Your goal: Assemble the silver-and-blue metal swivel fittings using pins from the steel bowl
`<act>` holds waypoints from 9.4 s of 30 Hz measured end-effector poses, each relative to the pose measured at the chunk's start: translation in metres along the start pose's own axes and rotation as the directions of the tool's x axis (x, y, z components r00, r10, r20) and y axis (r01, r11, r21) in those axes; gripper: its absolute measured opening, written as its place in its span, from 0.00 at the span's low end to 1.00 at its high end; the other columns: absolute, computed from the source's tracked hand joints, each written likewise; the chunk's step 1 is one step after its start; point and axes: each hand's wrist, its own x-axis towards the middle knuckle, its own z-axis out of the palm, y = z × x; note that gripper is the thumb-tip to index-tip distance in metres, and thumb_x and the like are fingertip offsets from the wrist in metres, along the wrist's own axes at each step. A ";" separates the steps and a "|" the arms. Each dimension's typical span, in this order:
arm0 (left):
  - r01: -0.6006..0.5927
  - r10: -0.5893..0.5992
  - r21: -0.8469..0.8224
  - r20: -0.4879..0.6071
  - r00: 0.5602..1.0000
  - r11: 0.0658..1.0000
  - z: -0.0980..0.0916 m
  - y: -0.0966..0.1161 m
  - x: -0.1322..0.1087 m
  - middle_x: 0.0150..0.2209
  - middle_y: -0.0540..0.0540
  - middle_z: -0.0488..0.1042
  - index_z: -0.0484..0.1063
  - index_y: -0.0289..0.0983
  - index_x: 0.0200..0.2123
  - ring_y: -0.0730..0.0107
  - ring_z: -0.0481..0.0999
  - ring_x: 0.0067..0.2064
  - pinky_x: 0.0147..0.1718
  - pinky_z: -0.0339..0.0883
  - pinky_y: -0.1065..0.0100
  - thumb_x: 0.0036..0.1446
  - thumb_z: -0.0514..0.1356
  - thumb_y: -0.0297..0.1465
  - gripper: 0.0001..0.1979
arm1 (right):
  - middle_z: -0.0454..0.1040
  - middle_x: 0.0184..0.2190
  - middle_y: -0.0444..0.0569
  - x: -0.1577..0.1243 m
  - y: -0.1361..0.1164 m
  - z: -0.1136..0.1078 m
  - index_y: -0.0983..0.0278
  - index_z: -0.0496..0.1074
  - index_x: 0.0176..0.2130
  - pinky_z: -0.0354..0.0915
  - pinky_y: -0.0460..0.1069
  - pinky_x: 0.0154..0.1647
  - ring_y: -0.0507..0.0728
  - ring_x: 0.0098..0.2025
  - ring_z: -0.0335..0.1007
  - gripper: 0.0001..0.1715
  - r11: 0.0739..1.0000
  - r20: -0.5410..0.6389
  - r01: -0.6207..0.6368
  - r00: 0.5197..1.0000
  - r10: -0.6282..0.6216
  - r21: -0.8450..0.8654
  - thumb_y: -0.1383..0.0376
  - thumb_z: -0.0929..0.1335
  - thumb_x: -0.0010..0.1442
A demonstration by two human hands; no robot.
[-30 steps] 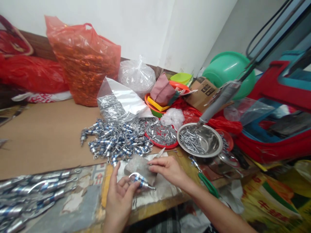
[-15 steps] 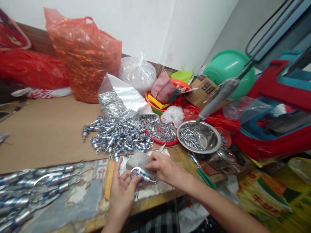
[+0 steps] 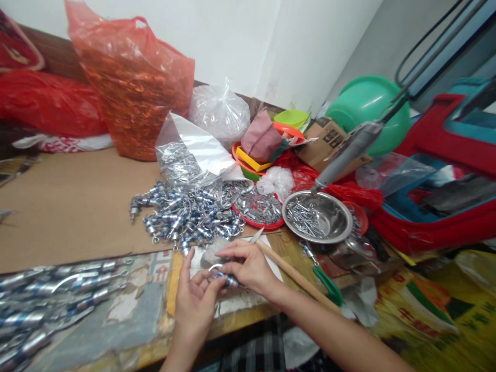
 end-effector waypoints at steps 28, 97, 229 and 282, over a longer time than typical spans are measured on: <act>-0.008 0.010 0.041 -0.051 0.999 0.999 0.002 0.003 0.000 0.22 0.54 0.71 0.45 0.41 0.58 0.71 0.74 0.22 0.21 0.72 0.69 0.37 0.65 0.26 0.46 | 0.73 0.35 0.47 -0.078 -0.017 -0.074 0.53 0.58 0.55 0.66 0.46 0.34 0.53 0.33 0.70 0.27 0.725 0.142 0.238 0.971 -0.191 -0.646 0.71 0.59 0.58; -0.399 0.194 0.636 0.369 0.909 0.661 -0.006 0.052 0.000 0.28 0.49 0.73 0.73 0.39 0.22 0.68 0.71 0.35 0.35 0.64 0.71 0.46 0.60 0.34 0.06 | 0.74 0.36 0.58 -0.036 -0.007 -0.044 0.71 0.70 0.40 0.67 0.49 0.36 0.56 0.40 0.69 0.12 0.451 0.260 0.786 0.582 -0.770 -0.423 0.73 0.61 0.57; 0.233 -0.265 0.157 0.225 0.938 0.960 -0.006 0.025 0.009 0.22 0.54 0.74 0.52 0.35 0.57 0.76 0.71 0.24 0.26 0.66 0.75 0.35 0.65 0.23 0.43 | 0.70 0.28 0.50 -0.035 -0.016 -0.016 0.65 0.72 0.35 0.62 0.48 0.31 0.55 0.31 0.63 0.15 0.621 0.272 0.441 0.895 -0.352 -0.648 0.75 0.60 0.55; 0.112 -0.199 0.411 0.174 0.964 0.905 -0.008 0.024 0.011 0.25 0.49 0.76 0.67 0.35 0.48 0.66 0.75 0.29 0.30 0.69 0.68 0.34 0.66 0.28 0.32 | 0.72 0.40 0.49 -0.104 0.026 -0.077 0.57 0.66 0.50 0.66 0.48 0.40 0.54 0.41 0.69 0.23 0.837 -0.114 0.142 0.965 -0.236 -0.529 0.73 0.61 0.56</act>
